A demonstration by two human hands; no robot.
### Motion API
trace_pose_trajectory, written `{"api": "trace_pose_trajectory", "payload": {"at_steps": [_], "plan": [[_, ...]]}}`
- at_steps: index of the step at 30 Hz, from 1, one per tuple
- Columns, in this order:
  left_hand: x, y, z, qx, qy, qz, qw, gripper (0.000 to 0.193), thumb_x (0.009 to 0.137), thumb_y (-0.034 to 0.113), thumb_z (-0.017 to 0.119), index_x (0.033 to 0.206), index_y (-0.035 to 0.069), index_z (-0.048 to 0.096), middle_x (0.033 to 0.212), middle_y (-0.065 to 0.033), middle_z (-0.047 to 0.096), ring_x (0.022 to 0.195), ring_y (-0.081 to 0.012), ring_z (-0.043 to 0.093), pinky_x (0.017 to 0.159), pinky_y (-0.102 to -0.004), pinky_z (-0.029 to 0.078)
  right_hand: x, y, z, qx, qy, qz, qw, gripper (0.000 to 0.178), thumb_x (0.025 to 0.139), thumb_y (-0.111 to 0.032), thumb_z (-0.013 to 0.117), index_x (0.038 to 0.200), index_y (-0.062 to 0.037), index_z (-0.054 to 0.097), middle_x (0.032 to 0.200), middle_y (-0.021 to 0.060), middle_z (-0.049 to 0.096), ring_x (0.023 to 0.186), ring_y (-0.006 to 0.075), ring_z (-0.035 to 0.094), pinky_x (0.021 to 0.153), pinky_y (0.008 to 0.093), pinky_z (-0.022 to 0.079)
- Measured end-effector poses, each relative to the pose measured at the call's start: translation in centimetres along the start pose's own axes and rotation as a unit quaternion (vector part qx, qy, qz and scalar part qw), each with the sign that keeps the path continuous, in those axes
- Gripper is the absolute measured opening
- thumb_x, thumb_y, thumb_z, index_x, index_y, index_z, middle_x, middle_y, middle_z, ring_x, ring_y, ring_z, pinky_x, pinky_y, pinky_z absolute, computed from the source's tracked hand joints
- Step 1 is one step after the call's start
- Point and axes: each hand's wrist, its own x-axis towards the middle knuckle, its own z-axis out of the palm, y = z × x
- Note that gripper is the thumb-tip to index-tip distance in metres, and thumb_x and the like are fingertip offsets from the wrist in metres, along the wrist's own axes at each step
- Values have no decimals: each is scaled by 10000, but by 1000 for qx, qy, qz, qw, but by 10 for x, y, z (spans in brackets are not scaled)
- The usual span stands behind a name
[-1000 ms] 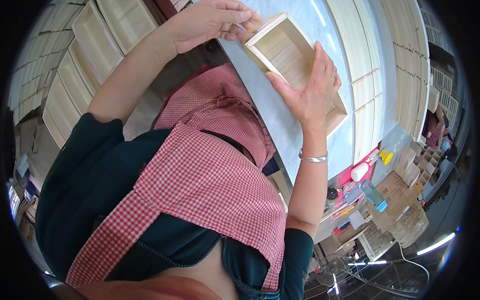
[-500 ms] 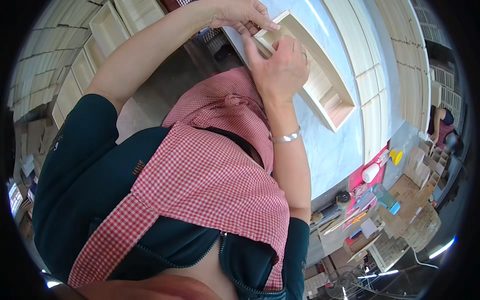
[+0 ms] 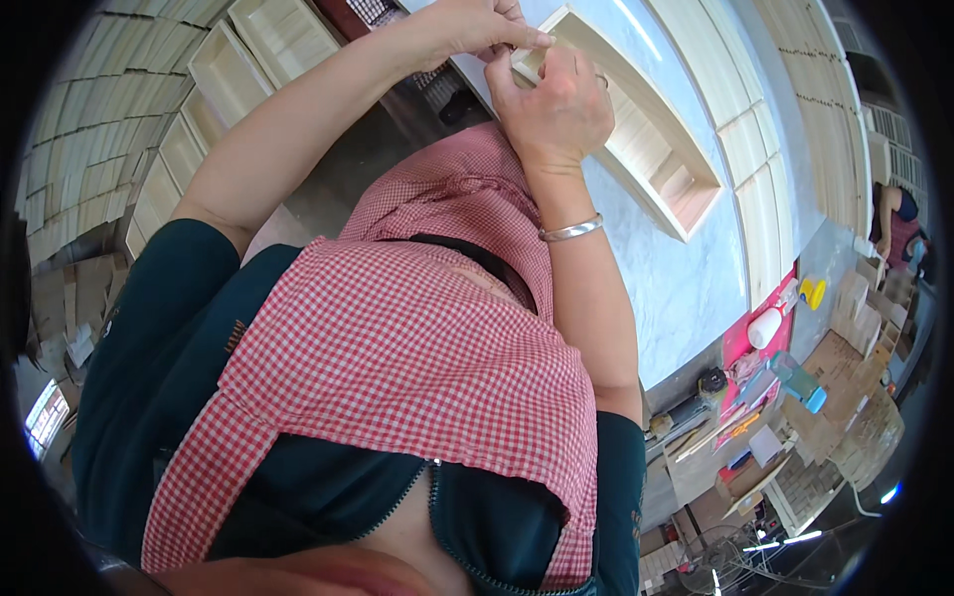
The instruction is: Assembling small wooden boxes using glue and a pneumatic nail gun.
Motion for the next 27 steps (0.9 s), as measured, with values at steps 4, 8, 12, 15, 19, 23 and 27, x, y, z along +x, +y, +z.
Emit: {"api": "trace_pose_trajectory", "payload": {"at_steps": [4, 8, 12, 15, 19, 23, 27], "plan": [[-10, 4, 4, -31, -11, -21, 999, 236, 884, 171, 752, 747, 8, 649, 675, -74, 630, 597, -143, 587, 548, -214, 480, -2, 11, -17, 38, -117, 13, 992, 397, 818, -419, 751, 715, -92, 552, 699, 33, 571, 598, 199, 532, 540, 319, 450], [-25, 8, -13, -68, -17, -23, 997, 212, 902, 174, 743, 863, -13, 650, 773, -99, 657, 690, -154, 626, 638, -213, 514, -4, 53, -63, 199, -27, 46, 978, 294, 912, -308, 703, 983, -29, 648, 884, 77, 633, 770, 187, 580, 685, 297, 487], [-30, 7, -25, -7, -75, -40, 996, 245, 921, 158, 731, 1027, -37, 627, 931, -132, 671, 843, -187, 668, 775, -231, 544, -35, 122, -125, 113, 44, 190, 974, 285, 953, -279, 659, 1072, -20, 664, 955, 77, 659, 834, 189, 606, 754, 306, 510], [-34, 18, -24, -66, -65, -33, 995, 199, 912, 108, 726, 1018, -35, 636, 957, -138, 671, 866, -202, 677, 791, -245, 554, -85, 190, -145, 105, 28, 294, 950, 295, 988, -280, 603, 1067, -8, 682, 962, 103, 685, 826, 191, 628, 767, 313, 513], [-46, 30, -7, 95, -53, -37, 993, 269, 948, 201, 689, 1114, -1, 631, 939, -63, 649, 823, -90, 623, 810, -197, 511, -99, 188, -160, 236, -21, 445, 864, 338, 1008, -279, 561, 1099, 23, 683, 1001, 117, 691, 860, 176, 641, 792, 292, 510], [-24, 25, -26, 123, -149, -56, 979, 346, 948, 198, 687, 1219, 0, 599, 1091, -105, 623, 1000, -141, 616, 948, -258, 492, -108, 190, -148, 299, -44, 444, 843, 293, 1008, -239, 569, 1055, 29, 678, 902, 107, 701, 825, 163, 655, 762, 270, 513], [-29, 18, -22, 136, -141, -35, 980, 424, 947, 197, 688, 1309, 17, 562, 1202, -136, 603, 1095, -185, 603, 1014, -307, 477, -110, 183, -138, 323, -58, 430, 841, 264, 1013, -219, 566, 996, 25, 666, 833, 99, 703, 779, 164, 664, 743, 256, 516]]}}
